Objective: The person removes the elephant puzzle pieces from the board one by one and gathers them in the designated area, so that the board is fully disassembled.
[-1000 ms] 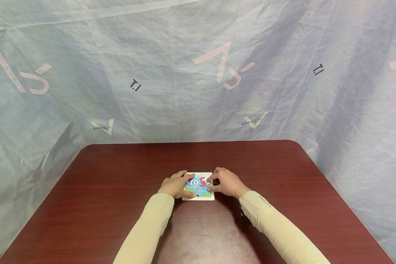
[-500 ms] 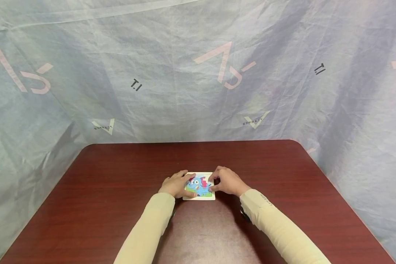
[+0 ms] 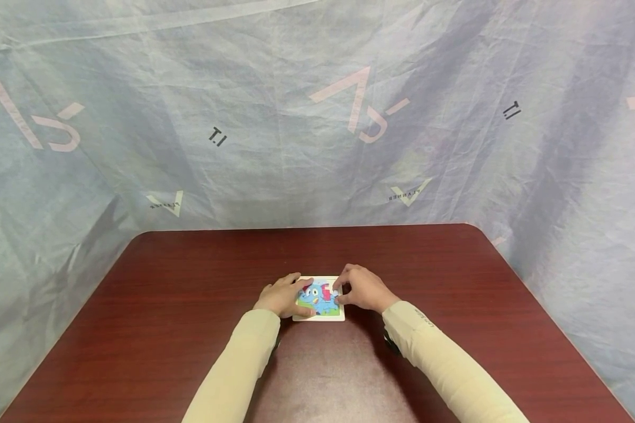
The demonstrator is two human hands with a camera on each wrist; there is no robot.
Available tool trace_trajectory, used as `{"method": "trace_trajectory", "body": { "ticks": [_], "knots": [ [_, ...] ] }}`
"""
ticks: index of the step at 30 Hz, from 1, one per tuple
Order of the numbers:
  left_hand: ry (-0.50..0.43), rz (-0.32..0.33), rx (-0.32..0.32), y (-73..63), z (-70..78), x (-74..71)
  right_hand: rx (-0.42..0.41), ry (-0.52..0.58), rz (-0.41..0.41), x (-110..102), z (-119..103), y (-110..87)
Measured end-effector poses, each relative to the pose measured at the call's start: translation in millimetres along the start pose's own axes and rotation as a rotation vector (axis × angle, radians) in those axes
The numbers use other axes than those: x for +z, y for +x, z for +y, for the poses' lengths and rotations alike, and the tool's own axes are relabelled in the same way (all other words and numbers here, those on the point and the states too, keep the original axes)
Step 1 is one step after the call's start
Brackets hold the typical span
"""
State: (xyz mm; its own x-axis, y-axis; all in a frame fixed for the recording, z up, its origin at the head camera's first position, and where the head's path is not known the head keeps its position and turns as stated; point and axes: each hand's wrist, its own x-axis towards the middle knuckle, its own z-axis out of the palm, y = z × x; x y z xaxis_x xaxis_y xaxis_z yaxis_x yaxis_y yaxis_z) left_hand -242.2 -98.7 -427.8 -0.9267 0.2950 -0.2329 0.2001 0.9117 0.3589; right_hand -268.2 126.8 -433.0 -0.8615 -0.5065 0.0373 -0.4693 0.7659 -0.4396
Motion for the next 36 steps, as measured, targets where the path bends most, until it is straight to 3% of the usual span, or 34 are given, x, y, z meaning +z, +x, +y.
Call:
{"method": "trace_trajectory", "body": {
  "ticks": [14, 36],
  "knots": [
    [-0.001, -0.002, 0.000, -1.4, -0.4, -0.1, -0.015, 0.004, 0.027, 4.2, 1.5, -1.6],
    [0.011, 0.008, 0.005, 0.2, -1.3, 1.9, -0.062, 0.020, -0.022, 3.0, 5.5, 1.1]
  ]
}}
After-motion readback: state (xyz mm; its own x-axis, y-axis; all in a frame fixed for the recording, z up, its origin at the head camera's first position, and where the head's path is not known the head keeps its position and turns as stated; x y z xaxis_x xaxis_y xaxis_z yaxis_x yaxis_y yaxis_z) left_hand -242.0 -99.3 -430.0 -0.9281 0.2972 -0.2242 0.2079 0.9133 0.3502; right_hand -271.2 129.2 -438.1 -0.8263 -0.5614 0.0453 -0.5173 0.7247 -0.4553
